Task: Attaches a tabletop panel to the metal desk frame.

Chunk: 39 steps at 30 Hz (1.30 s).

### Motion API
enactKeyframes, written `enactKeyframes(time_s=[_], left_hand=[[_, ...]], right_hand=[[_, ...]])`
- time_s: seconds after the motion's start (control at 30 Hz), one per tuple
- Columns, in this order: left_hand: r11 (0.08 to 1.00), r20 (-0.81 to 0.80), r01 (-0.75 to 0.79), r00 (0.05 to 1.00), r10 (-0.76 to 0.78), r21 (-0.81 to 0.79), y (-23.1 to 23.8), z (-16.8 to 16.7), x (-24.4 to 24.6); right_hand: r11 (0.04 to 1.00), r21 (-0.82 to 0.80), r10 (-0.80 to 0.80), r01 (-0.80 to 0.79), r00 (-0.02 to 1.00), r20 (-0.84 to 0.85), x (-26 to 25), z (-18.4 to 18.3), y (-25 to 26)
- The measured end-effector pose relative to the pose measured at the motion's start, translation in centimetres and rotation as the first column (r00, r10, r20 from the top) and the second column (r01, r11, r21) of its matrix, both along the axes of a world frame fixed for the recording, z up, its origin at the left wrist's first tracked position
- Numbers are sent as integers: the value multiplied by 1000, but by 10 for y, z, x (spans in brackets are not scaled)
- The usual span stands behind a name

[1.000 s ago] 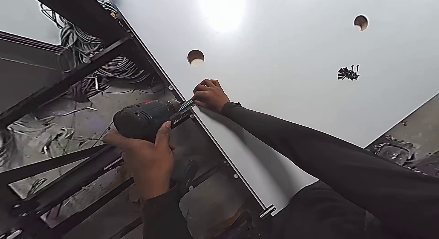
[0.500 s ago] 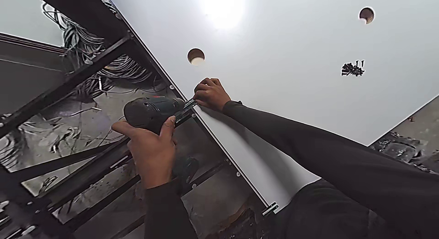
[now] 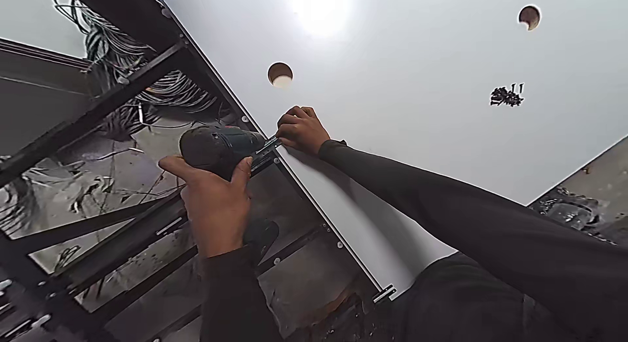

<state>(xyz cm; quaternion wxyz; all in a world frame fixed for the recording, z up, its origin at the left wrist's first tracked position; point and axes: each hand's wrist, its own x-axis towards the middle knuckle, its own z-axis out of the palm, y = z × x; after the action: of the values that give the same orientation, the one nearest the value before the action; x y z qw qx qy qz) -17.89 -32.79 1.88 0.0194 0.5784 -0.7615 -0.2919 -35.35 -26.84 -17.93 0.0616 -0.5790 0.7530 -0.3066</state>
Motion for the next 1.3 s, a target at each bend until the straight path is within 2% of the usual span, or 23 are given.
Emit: enactKeyframes(time_s=[0.13,0.33,0.5,0.63,0.73,0.8,0.87,0.97,1.03,1.1,1.2,1.3], left_hand=[[998,68,9,998,-6,-55,0,0,-6],[999,139,-2,990,8,-40,2,-2,-14],[998,132,-41,990,46,-45,2,-15,-15],[994,209,56,977,-36,-91,7,-9,-24],[994,239,77,969,-56,-83,22,-7,-29],[997,167,29,986,-16,-78,25,-11,-23],[996,66,-20,997,26,-88,35,-14,-10],[989,-159,-129,980,117,-73,78,-5,11],[973,-376,-231,903,208,-16,120,10,25],[968,-534,-250,814,229,34,166,21,39],[972,-657,-174,716,235,158,233,27,50],[951,-669,-72,695,264,301,288,25,60]], right_hand=[[1000,12,5,-5,1000,23,0,2,-1],[1000,-12,-8,8,999,35,1,1,-1],[1000,-11,-14,14,999,37,2,1,0],[1000,-15,-6,6,1000,28,0,2,-4],[999,44,6,-12,992,127,1,7,5],[996,83,-9,-11,972,234,-7,18,24],[994,102,-71,40,942,327,-21,33,62],[984,85,-175,155,920,350,-53,39,158],[970,99,-244,224,908,340,-75,40,232],[937,112,-349,330,880,322,-99,44,305],[802,148,-597,579,766,238,-137,50,407],[623,187,-782,759,599,172,-172,54,468]])
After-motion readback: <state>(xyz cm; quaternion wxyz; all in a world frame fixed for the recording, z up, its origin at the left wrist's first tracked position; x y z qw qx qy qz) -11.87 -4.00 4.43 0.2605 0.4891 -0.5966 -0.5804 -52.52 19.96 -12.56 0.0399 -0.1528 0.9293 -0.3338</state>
